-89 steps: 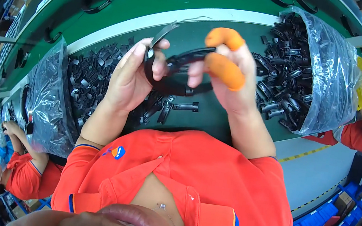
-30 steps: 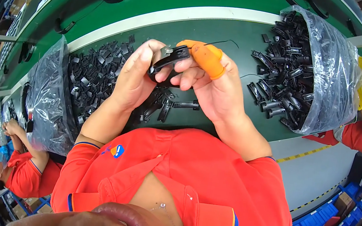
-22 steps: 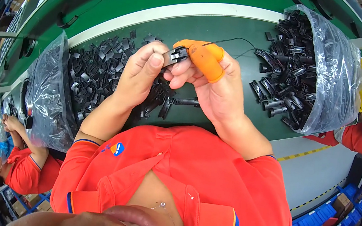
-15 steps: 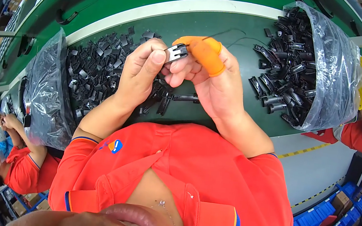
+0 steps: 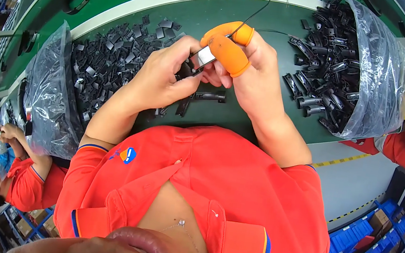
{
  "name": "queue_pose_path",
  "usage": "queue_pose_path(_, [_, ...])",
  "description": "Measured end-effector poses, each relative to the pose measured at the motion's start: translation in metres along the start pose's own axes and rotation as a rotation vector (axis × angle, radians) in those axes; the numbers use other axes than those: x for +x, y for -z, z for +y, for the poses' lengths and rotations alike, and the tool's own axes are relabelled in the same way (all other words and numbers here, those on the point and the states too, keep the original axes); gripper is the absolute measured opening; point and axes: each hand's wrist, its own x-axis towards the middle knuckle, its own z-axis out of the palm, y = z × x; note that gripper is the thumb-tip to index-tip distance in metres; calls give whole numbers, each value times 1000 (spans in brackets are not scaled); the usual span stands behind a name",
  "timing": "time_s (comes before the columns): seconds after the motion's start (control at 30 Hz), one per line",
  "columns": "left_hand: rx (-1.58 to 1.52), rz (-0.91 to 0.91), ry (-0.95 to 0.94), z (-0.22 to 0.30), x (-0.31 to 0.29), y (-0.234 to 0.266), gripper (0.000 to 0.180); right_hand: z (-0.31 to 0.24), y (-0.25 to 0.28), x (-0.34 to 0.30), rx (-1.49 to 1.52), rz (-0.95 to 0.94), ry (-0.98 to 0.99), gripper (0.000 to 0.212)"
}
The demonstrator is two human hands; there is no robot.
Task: The person assembles small metal components onto curved black plastic parts by hand, taking the components from a storage bin and attaching them to the plastic parts.
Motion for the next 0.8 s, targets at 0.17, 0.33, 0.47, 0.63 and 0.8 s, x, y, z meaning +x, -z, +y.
queue_pose_path(0.17, [-58, 37, -15, -5, -1, -7, 23, 1, -6, -3, -20, 65, -1, 16])
queue_pose_path(0.33, [-734, -176, -11, -13, -2, -4, 35, -5, -1, 1, -20, 60, -59, 18])
queue_pose_path(0.47, [-772, -266, -5, -12, -3, 18, 34, -11, -9, 8, -51, 10, -61, 20])
queue_pose_path(0.63, [-799, 10, -93, -19, -12, 53, 31, -2, -5, 46, 170, -129, -91, 31])
queue_pose_path(0.8, [-1149, 582, -362, -32, -19, 102, 37, 48, 8, 81, -474, 7, -70, 24])
